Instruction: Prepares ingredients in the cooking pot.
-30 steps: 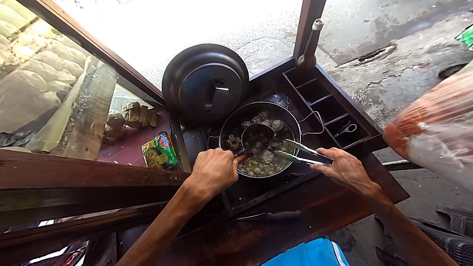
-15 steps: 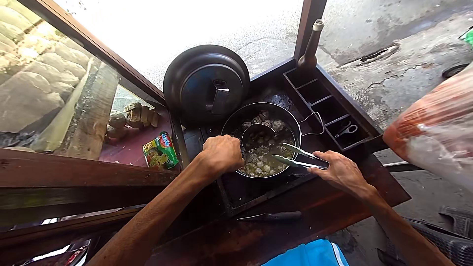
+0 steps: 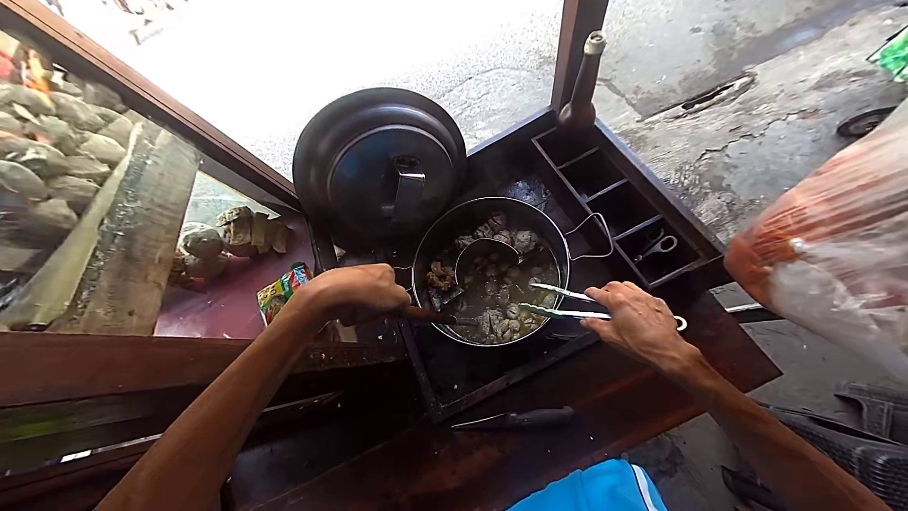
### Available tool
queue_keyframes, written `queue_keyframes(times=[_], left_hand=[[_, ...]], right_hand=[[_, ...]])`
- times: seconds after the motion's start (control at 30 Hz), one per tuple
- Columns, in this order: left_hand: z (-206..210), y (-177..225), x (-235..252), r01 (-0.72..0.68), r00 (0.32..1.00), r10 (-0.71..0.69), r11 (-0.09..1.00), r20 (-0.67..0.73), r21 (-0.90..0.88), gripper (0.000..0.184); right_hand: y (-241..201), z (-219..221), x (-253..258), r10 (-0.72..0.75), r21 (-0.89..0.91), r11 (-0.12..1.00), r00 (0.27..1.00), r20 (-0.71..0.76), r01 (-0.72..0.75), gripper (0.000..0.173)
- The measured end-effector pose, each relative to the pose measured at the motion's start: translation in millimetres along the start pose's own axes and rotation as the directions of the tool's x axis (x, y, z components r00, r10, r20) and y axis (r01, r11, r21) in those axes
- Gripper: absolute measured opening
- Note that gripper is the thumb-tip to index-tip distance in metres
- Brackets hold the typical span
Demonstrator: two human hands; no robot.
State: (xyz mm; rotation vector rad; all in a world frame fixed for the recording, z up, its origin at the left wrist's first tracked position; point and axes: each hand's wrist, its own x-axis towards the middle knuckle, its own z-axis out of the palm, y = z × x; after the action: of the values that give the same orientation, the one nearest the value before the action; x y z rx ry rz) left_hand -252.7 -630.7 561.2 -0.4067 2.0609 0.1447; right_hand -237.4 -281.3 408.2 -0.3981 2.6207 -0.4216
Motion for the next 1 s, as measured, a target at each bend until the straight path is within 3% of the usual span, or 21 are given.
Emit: queue_keyframes(times=[0.3,0.53,0.8,1.0], left_hand=[[27.9,-41.0,24.5,-0.047,0.998,0.054,0.983,0.039,-0.179,0.045],[35.9,-49.8,19.1,-0.050,0.997,0.062,0.970,0.044,-0.238,0.044],[46.6,-57.8,14.2,-0.051,0.997,0.065,0.961,0.045,-0.273,0.044],[53.2,-63.5,10.7,-0.027,0.998,0.041,0.956,0.040,-0.291,0.044]], right_hand=[[-71.2,10.1,83.4,-0.199,-0.342,0.891,0.934,0.296,0.298,0.020],[-101.0,32.1,117.3,-0.235,-0.400,0.799,0.846,0.478,0.448,0.018],[-97.3,33.5,120.8,-0.254,-0.393,0.804,0.855,0.451,0.446,0.014],[-110.9,-15.9,115.3,-0.308,-0.383,0.838,0.916,0.256,0.389,0.008]])
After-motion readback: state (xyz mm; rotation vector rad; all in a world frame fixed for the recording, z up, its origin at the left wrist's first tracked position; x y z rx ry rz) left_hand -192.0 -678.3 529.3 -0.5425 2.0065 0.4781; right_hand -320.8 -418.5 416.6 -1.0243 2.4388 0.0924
